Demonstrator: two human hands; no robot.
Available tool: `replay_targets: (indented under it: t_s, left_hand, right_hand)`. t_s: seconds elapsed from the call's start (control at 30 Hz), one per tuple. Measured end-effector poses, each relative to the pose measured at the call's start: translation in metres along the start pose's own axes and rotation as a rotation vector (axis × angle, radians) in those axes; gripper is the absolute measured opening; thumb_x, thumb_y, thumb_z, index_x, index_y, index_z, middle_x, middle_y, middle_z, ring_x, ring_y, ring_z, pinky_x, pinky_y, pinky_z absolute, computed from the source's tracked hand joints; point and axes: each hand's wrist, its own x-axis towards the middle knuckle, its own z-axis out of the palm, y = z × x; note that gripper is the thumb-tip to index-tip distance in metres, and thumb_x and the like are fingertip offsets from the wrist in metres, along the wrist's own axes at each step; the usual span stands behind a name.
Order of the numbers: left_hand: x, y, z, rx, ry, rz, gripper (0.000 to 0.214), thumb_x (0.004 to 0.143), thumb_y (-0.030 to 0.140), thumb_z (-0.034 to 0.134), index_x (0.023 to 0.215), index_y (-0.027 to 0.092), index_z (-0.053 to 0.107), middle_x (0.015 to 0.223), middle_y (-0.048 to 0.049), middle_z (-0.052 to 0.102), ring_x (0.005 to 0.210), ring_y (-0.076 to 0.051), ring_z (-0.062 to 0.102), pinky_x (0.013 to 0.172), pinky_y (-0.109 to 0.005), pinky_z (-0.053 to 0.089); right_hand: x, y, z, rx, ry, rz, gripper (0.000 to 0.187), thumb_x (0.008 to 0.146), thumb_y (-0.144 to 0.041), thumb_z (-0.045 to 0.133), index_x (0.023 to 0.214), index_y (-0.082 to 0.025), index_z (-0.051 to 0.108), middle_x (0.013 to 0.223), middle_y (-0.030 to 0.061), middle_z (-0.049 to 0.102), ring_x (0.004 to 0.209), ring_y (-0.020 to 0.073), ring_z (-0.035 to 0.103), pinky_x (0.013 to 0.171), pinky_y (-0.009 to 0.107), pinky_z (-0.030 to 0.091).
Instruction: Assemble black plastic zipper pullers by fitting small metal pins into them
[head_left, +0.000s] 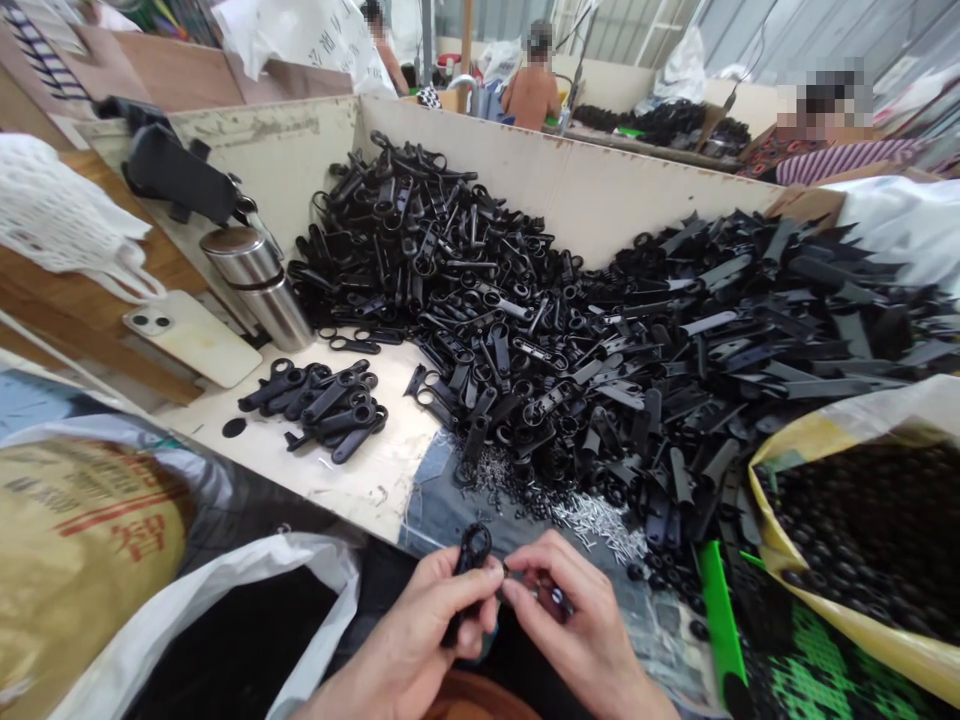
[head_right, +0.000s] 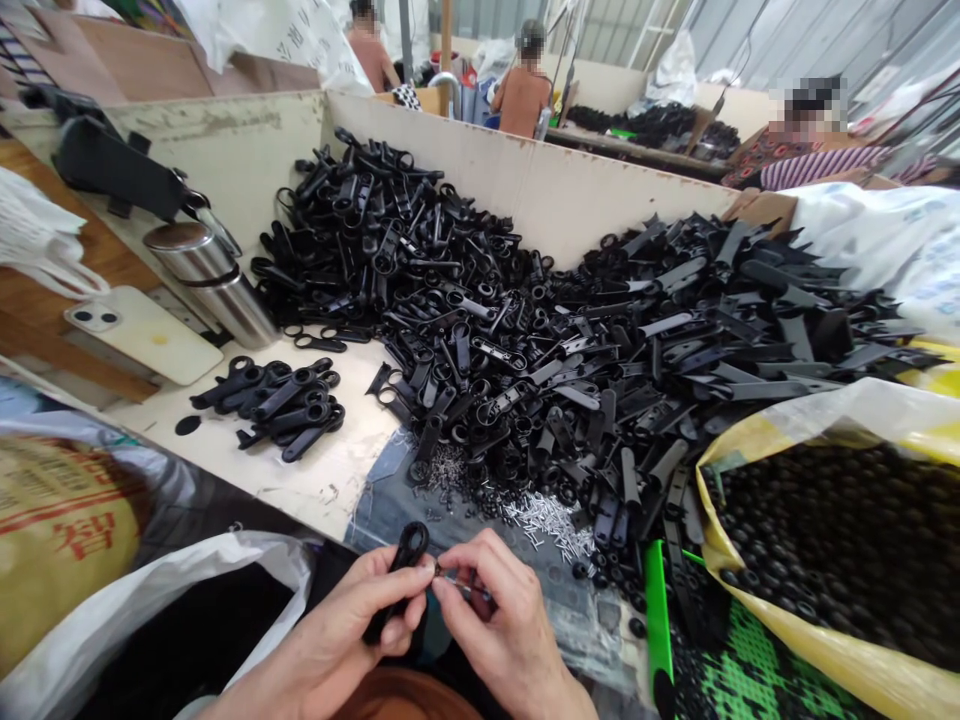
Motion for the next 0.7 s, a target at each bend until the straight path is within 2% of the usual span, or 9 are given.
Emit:
replay_targets:
  t_s: [0.1, 0.23, 0.4, 0.47, 0.6, 0.7]
  left_hand:
    - [-0.005, 0.003, -0.002, 0.066, -0.075, 0.02, 0.033, 0.071, 0.032, 0.083, 0.094, 0.015, 0.067, 0.065, 0.0022, 0.062, 0.054, -0.007, 0.042, 0.055, -0.022, 0.028]
    - [-0.01, 0.005, -0.007, 0.183, -0.113, 0.107, 0.03, 0.069, 0.018, 0.074, 0.098, 0.016, 0.069, 0.076, 0.0011, 0.063, 0.067, -0.012, 0.046, 0.064, -0.025, 0.036]
    - [-0.004, -0.005, -0.022, 0.304, -0.108, 0.159, 0.049, 0.08, 0.027, 0.077, 0.128, 0.023, 0.066, 0.109, -0.0047, 0.071, 0.09, -0.018, 0.059, 0.082, -0.029, 0.045]
    - [0.0, -0.008, -0.027, 0.329, -0.11, 0.201, 0.053, 0.081, 0.027, 0.078, 0.132, 0.023, 0.066, 0.118, -0.0081, 0.072, 0.106, -0.024, 0.062, 0.091, -0.031, 0.046]
    - [0.002, -0.009, -0.03, 0.378, -0.057, 0.256, 0.06, 0.078, 0.021, 0.077, 0.136, 0.024, 0.065, 0.137, -0.0102, 0.067, 0.133, -0.031, 0.053, 0.108, -0.036, 0.043]
    - [0.0, -0.006, -0.03, 0.495, -0.001, 0.244, 0.063, 0.079, 0.017, 0.072, 0.141, 0.026, 0.061, 0.147, -0.0081, 0.062, 0.141, -0.031, 0.047, 0.115, -0.039, 0.037]
  right_hand:
    - [0.0, 0.0, 0.0, -0.006, 0.01, 0.033, 0.006, 0.096, -0.019, 0.064, 0.098, -0.021, 0.069, 0.078, 0.0008, 0.062, 0.064, 0.0155, 0.061, 0.053, 0.024, 0.046]
    - [0.004, -0.004, 0.001, -0.037, 0.004, 0.014, 0.006, 0.096, -0.019, 0.063, 0.098, -0.022, 0.068, 0.078, 0.0009, 0.062, 0.064, 0.0156, 0.061, 0.055, 0.025, 0.047]
    - [0.011, -0.009, 0.009, -0.089, -0.027, -0.068, 0.009, 0.095, -0.016, 0.061, 0.101, -0.021, 0.066, 0.079, 0.001, 0.063, 0.064, 0.0155, 0.061, 0.057, 0.025, 0.049]
    - [0.014, -0.01, 0.012, -0.109, -0.033, -0.079, 0.009, 0.095, -0.016, 0.06, 0.101, -0.021, 0.066, 0.082, 0.0017, 0.064, 0.066, 0.0156, 0.063, 0.059, 0.024, 0.05]
    - [0.017, -0.009, 0.015, -0.137, -0.038, -0.06, 0.01, 0.096, -0.016, 0.059, 0.1, -0.021, 0.065, 0.083, 0.0018, 0.064, 0.068, 0.0158, 0.064, 0.061, 0.024, 0.051]
    - [0.018, -0.01, 0.016, -0.139, -0.045, -0.032, 0.009, 0.097, -0.017, 0.058, 0.098, -0.022, 0.066, 0.083, 0.002, 0.065, 0.07, 0.0164, 0.065, 0.062, 0.024, 0.051]
